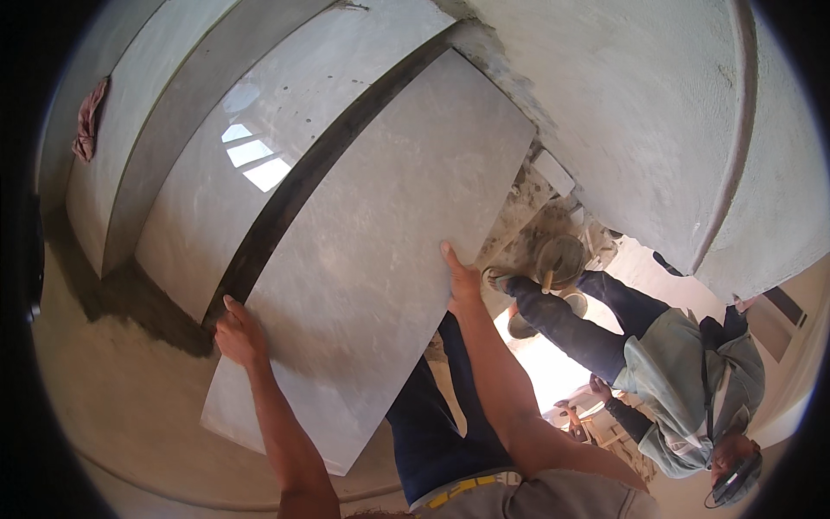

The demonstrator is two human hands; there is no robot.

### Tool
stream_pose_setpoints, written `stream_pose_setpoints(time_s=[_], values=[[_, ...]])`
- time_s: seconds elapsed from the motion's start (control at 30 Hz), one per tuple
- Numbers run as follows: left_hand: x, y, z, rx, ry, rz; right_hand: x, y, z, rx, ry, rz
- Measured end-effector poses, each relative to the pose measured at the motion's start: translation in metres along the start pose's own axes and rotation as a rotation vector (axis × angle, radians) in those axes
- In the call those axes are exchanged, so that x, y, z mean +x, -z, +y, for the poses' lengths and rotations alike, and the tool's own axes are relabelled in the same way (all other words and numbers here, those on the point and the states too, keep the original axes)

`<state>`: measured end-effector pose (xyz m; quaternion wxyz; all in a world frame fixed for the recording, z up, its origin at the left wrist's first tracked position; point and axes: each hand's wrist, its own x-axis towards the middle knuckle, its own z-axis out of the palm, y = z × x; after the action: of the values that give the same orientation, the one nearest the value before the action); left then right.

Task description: The person carries and positions a large tile onto a concrete stair step, aligning it with previously laid tiles while a coworker assists with the placement and mortar.

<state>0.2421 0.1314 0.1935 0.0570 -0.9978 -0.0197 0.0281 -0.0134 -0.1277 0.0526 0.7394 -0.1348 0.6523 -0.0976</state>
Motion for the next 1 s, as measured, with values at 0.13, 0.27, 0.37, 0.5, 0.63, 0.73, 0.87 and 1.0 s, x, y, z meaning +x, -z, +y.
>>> stream_pose_setpoints(time_s=[0.13,0.27,0.37,0.5,0.63,0.73,0.87,1.0], values=[[0.005,-0.014,0.0,-0.036,0.025,-0.006,0.011,-0.003,0.004,-0.023,0.043,-0.003],[0.012,-0.035,-0.003,-0.054,0.033,0.004,0.02,-0.003,0.005,-0.118,0.001,0.004],[0.016,-0.049,-0.005,-0.065,0.029,0.01,0.025,-0.005,0.007,-0.129,0.062,0.0],[0.019,-0.059,-0.011,-0.081,0.052,-0.035,0.031,-0.005,0.011,-0.167,0.012,-0.01],[0.019,-0.069,-0.017,-0.025,0.047,-0.105,0.034,-0.001,0.015,-0.179,-0.016,-0.063],[0.02,-0.074,-0.021,-0.08,0.067,-0.124,0.031,-0.001,0.016,-0.274,-0.09,-0.093],[0.015,-0.087,-0.03,-0.156,0.085,-0.118,0.036,0.002,0.021,-0.349,-0.08,-0.066],[0.014,-0.103,-0.037,-0.199,0.109,-0.145,0.029,-0.01,0.026,-0.418,-0.048,-0.122]])
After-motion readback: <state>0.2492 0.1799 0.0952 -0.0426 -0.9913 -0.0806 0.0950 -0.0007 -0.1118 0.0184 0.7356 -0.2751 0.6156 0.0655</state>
